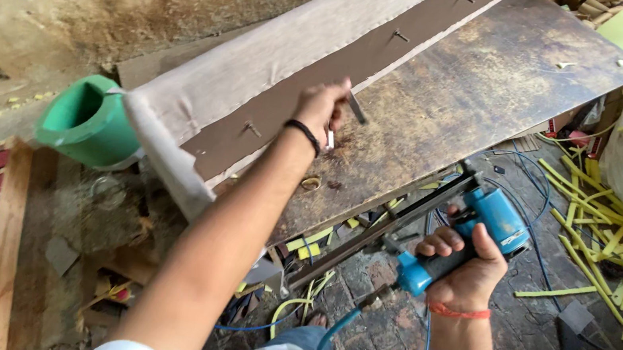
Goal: The person stretches gray fabric over a long wooden furniture frame and secures it with a pneumatic nail gun, working along the rail. They cut excess fabric with shears, fold the fabric around a corner, and continue stapling the fabric taut along the frame edges.
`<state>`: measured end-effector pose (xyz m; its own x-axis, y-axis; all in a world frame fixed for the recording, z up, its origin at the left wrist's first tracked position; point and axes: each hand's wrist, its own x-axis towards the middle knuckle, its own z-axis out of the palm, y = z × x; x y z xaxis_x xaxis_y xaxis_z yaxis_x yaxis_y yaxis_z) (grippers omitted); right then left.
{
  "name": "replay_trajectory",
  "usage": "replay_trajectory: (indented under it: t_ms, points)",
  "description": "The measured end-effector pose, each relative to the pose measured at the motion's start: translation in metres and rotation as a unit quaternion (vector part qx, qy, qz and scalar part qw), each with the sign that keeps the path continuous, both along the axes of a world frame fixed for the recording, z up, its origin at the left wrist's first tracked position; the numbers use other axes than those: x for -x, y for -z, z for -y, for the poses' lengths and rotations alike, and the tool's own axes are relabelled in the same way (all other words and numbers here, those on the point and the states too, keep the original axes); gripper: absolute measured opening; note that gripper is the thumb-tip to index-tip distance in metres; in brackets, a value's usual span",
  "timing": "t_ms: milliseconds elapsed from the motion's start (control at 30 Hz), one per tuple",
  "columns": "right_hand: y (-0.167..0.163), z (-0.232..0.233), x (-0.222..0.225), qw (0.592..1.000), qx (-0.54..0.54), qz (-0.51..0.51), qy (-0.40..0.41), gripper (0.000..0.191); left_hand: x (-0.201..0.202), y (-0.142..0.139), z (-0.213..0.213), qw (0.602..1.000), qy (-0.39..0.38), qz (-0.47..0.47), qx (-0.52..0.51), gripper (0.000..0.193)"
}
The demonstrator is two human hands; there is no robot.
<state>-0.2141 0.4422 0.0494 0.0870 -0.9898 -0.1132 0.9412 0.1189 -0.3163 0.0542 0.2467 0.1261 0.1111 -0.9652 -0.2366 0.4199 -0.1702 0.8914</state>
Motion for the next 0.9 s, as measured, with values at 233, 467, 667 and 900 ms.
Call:
replay_trajectory:
  t_ms: [233,467,667,900]
  points:
    - [0.025,0.042,0.022,0.995,-0.058,-0.083,0.017,0.047,0.040,0.147,0.086,0.975,0.003,0.087,-0.207,0.023]
    - [0.046,0.142,0.056,0.988,-0.105,-0.113,0.024,0.049,0.056,0.207,0.154,0.952,-0.097,0.074,-0.282,0.039]
    - [0.069,0.217,0.063,0.990,-0.103,-0.095,-0.023,0.050,0.046,0.188,0.176,0.952,-0.037,-0.252,-0.171,0.017]
    - [0.095,0.318,0.058,0.983,-0.008,-0.011,-0.185,0.051,0.089,0.097,0.148,0.988,0.043,-0.148,0.008,0.013]
